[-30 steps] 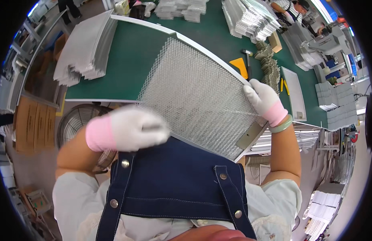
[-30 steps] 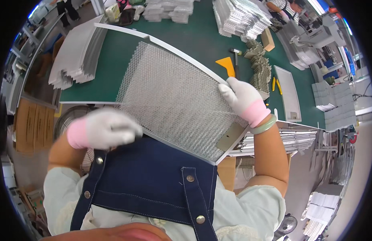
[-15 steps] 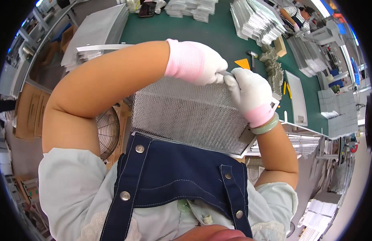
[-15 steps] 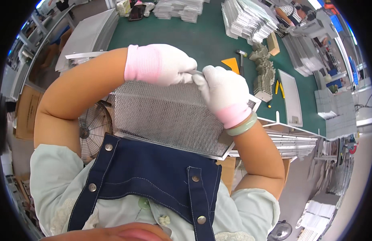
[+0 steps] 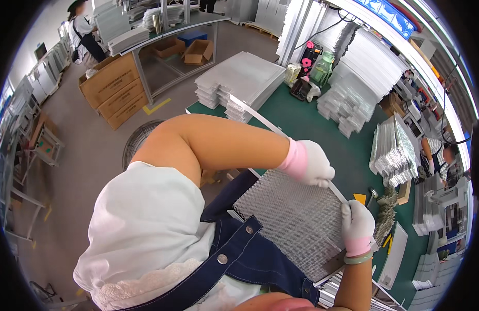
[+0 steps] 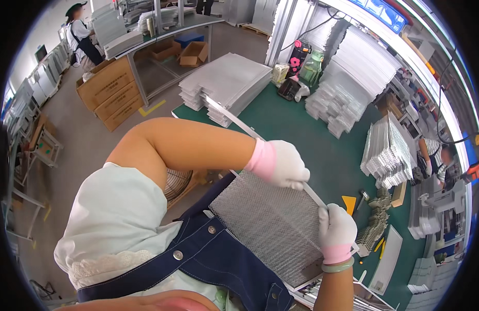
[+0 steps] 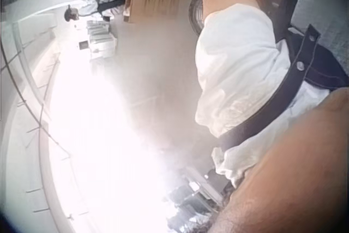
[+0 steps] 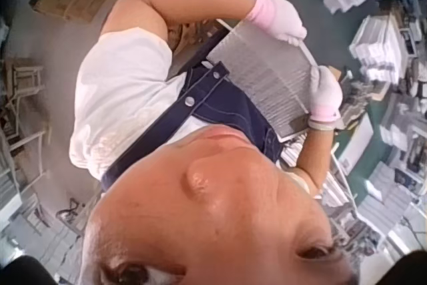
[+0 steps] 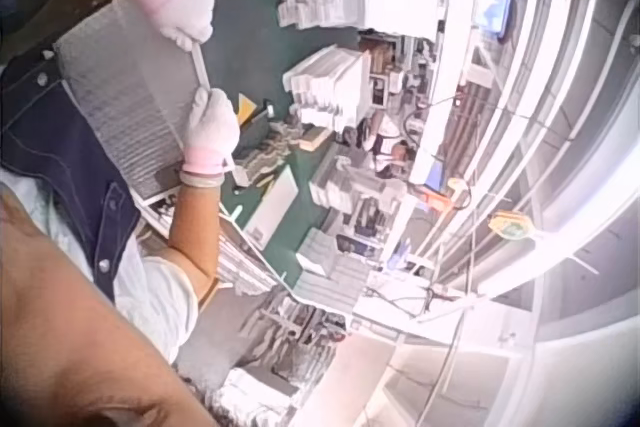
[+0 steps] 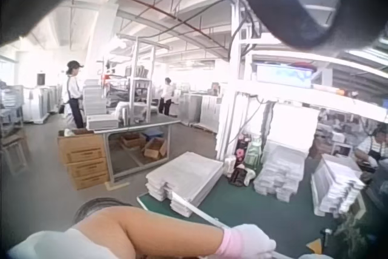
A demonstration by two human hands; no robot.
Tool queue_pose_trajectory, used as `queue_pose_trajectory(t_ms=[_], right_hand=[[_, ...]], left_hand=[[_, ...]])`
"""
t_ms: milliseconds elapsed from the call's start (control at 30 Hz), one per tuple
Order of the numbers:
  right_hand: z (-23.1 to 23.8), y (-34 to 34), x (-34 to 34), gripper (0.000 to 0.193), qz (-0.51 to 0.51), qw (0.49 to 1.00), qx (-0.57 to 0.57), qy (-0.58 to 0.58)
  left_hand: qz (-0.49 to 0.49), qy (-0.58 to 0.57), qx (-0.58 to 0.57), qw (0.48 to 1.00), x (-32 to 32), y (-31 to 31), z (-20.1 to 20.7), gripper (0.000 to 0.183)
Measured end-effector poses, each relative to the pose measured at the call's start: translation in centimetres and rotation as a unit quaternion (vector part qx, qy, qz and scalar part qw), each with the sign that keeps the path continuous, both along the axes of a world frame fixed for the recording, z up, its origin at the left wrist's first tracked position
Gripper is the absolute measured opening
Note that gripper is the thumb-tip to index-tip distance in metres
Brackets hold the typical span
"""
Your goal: The person assembles air filters by placing a mesh sheet onto a workbench, positioning a plastic component, and inserting metal frame pieces. They then use a handheld tool to secure the frame to the mesh and component, repeating the process for multiple units.
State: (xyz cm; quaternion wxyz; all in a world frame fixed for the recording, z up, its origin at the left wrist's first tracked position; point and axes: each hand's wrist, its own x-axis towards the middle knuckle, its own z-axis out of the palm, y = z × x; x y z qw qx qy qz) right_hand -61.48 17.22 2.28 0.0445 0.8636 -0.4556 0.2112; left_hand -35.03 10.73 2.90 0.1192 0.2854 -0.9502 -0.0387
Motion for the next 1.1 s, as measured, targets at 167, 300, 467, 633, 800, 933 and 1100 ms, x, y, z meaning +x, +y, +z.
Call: queue_pose_trajectory(t_ms=[167, 300, 467, 633, 800, 933, 1100], right_hand=[[1.2, 0.1, -0.8, 0.026, -0.008, 0.994, 0.107, -0.032], [2.3, -1.5, 0.7, 0.029, -0.006, 0.973, 0.227, -0.035], [0.6, -1.8, 4.0, 0.033, 0.008, 0.996, 0.088, 0.004], [-1.1, -1.8, 4.3, 0.034, -0.014, 0.999, 0.009, 0.049], [-1.1, -2.1, 4.1, 0.032, -0.004, 0.998, -0.004, 0.056], [-1.1, -1.7, 3.1, 0.031, -0.012, 0.999, 0.003, 0.040], [-1.1, -2.4, 3.3, 0.029, -0.016, 0.998, 0.025, 0.053]], left_hand=[[0.001, -0.032, 0.036, 0.999, 0.4, 0.1, 0.8, 0.031], [0.024, -0.018, 0.054, 0.998, 0.3, 0.3, 0.6, 0.031], [-0.007, -0.017, 0.105, 0.994, 0.3, -0.5, 0.6, 0.033], [0.019, -0.048, 0.008, 0.999, 0.9, 0.5, -0.1, 0.034], [0.012, -0.013, 0.029, 0.999, 1.0, -0.6, -1.3, 0.033], [-0.003, -0.037, 0.033, 0.999, 0.5, -1.2, -0.8, 0.033], [-0.025, -0.017, 0.055, 0.998, 1.0, -2.3, -1.9, 0.031]])
